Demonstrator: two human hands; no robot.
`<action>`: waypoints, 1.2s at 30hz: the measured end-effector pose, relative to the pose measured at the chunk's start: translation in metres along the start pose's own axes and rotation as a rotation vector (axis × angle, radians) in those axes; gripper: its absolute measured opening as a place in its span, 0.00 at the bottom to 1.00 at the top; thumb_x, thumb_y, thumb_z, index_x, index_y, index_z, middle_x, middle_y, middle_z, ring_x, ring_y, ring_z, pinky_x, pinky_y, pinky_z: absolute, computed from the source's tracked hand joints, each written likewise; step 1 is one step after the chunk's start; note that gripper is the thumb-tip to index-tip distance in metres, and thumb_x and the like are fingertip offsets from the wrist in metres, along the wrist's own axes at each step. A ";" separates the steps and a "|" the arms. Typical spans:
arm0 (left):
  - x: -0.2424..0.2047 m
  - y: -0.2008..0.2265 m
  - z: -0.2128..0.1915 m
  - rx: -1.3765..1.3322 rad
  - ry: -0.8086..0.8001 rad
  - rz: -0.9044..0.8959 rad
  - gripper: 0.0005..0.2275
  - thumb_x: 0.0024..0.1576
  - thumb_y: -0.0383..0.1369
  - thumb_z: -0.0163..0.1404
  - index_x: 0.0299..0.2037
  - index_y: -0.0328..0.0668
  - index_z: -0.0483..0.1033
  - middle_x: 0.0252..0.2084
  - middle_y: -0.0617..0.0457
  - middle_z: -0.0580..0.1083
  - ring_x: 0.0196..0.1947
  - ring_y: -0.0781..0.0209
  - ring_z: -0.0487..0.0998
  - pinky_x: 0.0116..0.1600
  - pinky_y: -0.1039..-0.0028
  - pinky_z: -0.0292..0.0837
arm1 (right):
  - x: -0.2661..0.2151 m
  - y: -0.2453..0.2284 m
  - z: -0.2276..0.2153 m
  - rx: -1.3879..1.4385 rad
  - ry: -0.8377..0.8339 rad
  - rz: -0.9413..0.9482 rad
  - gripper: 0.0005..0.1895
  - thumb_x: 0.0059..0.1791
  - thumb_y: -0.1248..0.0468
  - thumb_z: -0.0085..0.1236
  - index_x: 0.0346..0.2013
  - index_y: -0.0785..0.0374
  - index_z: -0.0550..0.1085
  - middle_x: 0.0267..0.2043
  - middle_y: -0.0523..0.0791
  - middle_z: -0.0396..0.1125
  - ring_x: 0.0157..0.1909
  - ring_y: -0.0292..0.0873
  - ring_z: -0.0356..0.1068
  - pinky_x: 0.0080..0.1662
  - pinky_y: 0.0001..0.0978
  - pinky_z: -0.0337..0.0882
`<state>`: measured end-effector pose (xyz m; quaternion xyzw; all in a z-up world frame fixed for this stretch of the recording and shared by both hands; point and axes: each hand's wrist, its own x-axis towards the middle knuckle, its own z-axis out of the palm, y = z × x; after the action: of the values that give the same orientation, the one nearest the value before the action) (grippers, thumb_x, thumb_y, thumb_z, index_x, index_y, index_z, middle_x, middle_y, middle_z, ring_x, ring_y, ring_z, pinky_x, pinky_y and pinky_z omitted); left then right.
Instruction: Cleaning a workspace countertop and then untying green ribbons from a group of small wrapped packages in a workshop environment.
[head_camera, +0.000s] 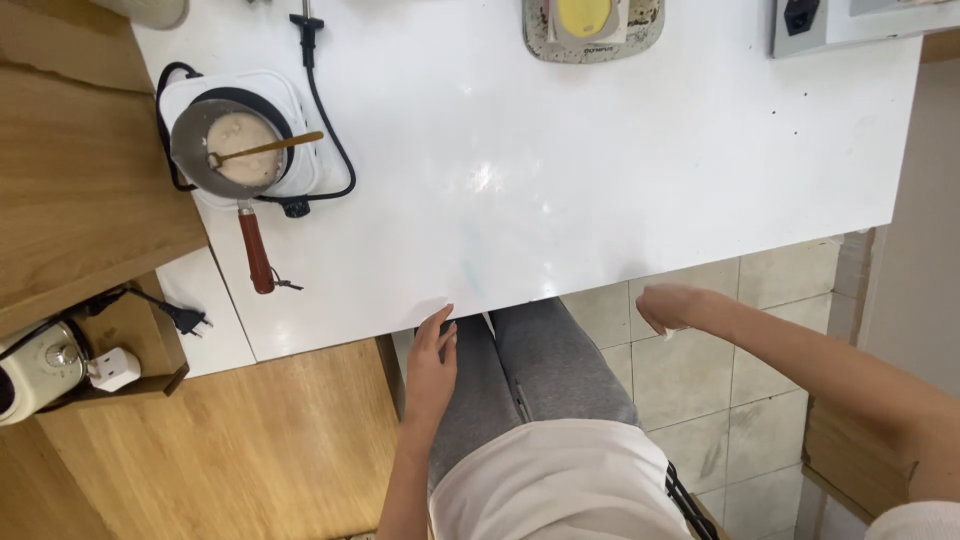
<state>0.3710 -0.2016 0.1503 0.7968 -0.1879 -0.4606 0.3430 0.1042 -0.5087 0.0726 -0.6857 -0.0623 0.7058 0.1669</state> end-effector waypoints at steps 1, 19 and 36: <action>0.003 0.004 0.001 -0.024 -0.008 -0.008 0.18 0.62 0.22 0.46 0.64 0.43 0.68 0.63 0.45 0.70 0.58 0.55 0.79 0.57 0.69 0.77 | 0.004 0.009 0.001 0.178 0.260 0.006 0.06 0.50 0.65 0.58 0.36 0.60 0.82 0.50 0.48 0.75 0.56 0.45 0.74 0.61 0.39 0.72; -0.007 0.034 0.012 0.206 -0.040 -0.130 0.17 0.62 0.31 0.49 0.63 0.49 0.70 0.61 0.51 0.73 0.56 0.60 0.80 0.57 0.67 0.75 | 0.029 0.117 -0.213 -0.227 1.902 0.289 0.06 0.50 0.72 0.64 0.41 0.67 0.81 0.48 0.48 0.73 0.54 0.44 0.73 0.48 0.30 0.80; 0.014 0.056 0.027 0.348 -0.199 -0.149 0.15 0.63 0.32 0.47 0.60 0.49 0.72 0.57 0.51 0.76 0.54 0.57 0.80 0.51 0.65 0.76 | 0.030 0.249 -0.139 1.194 1.992 0.478 0.09 0.52 0.76 0.60 0.45 0.66 0.81 0.41 0.49 0.77 0.39 0.42 0.78 0.42 0.31 0.80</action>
<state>0.3561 -0.2591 0.1729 0.8062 -0.2383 -0.5217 0.1450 0.2040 -0.7520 -0.0418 -0.7408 0.5642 -0.2083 0.2993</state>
